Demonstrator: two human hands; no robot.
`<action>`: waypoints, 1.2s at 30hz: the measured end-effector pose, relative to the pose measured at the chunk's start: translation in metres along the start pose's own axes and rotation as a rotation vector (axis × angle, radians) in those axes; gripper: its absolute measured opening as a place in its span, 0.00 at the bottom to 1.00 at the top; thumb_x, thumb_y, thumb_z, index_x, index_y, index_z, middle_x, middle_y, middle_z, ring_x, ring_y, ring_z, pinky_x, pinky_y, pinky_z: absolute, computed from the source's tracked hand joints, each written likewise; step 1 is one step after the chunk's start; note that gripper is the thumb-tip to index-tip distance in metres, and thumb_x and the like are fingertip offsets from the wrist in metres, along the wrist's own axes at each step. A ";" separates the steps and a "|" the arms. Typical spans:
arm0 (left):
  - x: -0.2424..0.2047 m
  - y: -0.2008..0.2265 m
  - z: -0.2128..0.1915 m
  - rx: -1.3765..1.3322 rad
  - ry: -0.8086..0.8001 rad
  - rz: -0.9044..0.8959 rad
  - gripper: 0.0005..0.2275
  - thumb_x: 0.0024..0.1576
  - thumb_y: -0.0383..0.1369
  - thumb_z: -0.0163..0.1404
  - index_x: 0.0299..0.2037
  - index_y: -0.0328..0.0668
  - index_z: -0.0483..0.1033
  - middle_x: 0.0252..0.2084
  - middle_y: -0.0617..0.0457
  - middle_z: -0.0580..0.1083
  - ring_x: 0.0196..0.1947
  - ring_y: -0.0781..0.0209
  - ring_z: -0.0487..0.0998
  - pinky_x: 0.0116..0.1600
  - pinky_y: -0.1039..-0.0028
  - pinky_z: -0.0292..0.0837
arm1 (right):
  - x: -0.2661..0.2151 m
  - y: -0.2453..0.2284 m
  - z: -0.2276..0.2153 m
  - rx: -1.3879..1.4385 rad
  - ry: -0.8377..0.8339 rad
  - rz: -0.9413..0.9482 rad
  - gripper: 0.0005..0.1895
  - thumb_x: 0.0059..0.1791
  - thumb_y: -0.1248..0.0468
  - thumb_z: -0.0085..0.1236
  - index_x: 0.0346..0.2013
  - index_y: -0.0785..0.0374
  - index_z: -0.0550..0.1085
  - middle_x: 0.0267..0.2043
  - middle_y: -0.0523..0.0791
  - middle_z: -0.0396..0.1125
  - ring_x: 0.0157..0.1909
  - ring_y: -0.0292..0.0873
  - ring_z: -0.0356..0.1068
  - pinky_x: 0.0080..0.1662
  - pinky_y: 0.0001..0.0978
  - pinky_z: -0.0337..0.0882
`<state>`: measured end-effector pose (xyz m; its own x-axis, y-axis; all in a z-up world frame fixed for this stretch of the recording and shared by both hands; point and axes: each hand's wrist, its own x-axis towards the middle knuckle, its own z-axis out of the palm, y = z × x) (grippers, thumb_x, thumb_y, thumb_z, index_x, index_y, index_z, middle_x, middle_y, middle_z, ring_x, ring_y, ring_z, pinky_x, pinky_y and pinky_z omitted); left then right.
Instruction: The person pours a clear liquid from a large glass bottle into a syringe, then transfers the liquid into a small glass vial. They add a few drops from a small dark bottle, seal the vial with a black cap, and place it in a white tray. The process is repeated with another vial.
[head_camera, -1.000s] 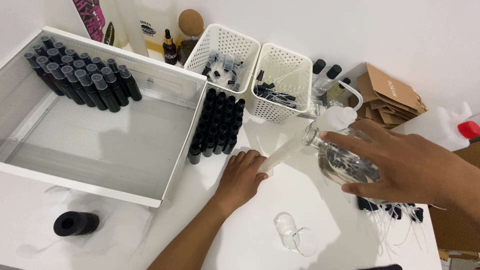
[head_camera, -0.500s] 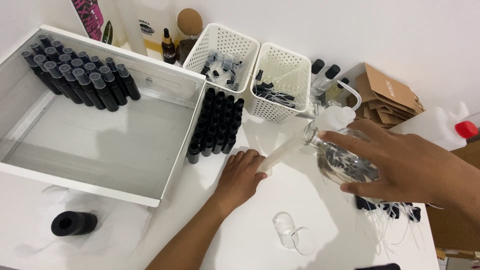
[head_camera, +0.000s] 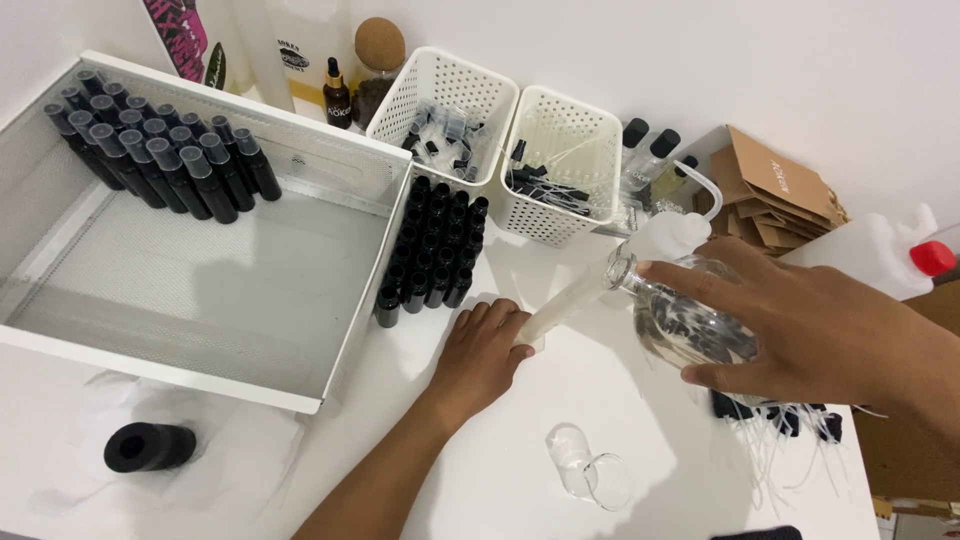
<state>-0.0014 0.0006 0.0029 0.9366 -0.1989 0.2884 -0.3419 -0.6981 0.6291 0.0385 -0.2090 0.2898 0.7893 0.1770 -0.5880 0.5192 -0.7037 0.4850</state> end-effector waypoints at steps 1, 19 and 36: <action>0.000 0.000 0.001 0.001 -0.001 0.001 0.13 0.59 0.35 0.55 0.53 0.46 0.74 0.49 0.58 0.70 0.46 0.52 0.69 0.52 0.63 0.62 | 0.000 0.000 0.000 0.002 0.000 0.000 0.56 0.44 0.25 0.50 0.76 0.15 0.27 0.79 0.34 0.34 0.55 0.40 0.76 0.43 0.38 0.88; 0.001 -0.001 0.001 0.016 -0.027 -0.005 0.13 0.59 0.36 0.56 0.52 0.45 0.74 0.49 0.57 0.70 0.46 0.51 0.69 0.52 0.62 0.63 | 0.002 0.004 0.006 0.038 0.046 -0.025 0.57 0.43 0.26 0.54 0.76 0.14 0.30 0.79 0.35 0.36 0.54 0.40 0.77 0.45 0.39 0.86; 0.000 -0.001 0.001 -0.002 -0.010 -0.003 0.13 0.59 0.35 0.56 0.52 0.44 0.74 0.50 0.56 0.70 0.47 0.51 0.69 0.53 0.62 0.63 | -0.001 0.000 -0.001 0.038 0.002 0.009 0.56 0.44 0.26 0.54 0.75 0.11 0.29 0.78 0.32 0.35 0.47 0.38 0.81 0.45 0.38 0.84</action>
<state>-0.0010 0.0002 0.0018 0.9384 -0.2040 0.2790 -0.3393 -0.6974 0.6313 0.0380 -0.2085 0.2907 0.7944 0.1716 -0.5826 0.4991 -0.7312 0.4651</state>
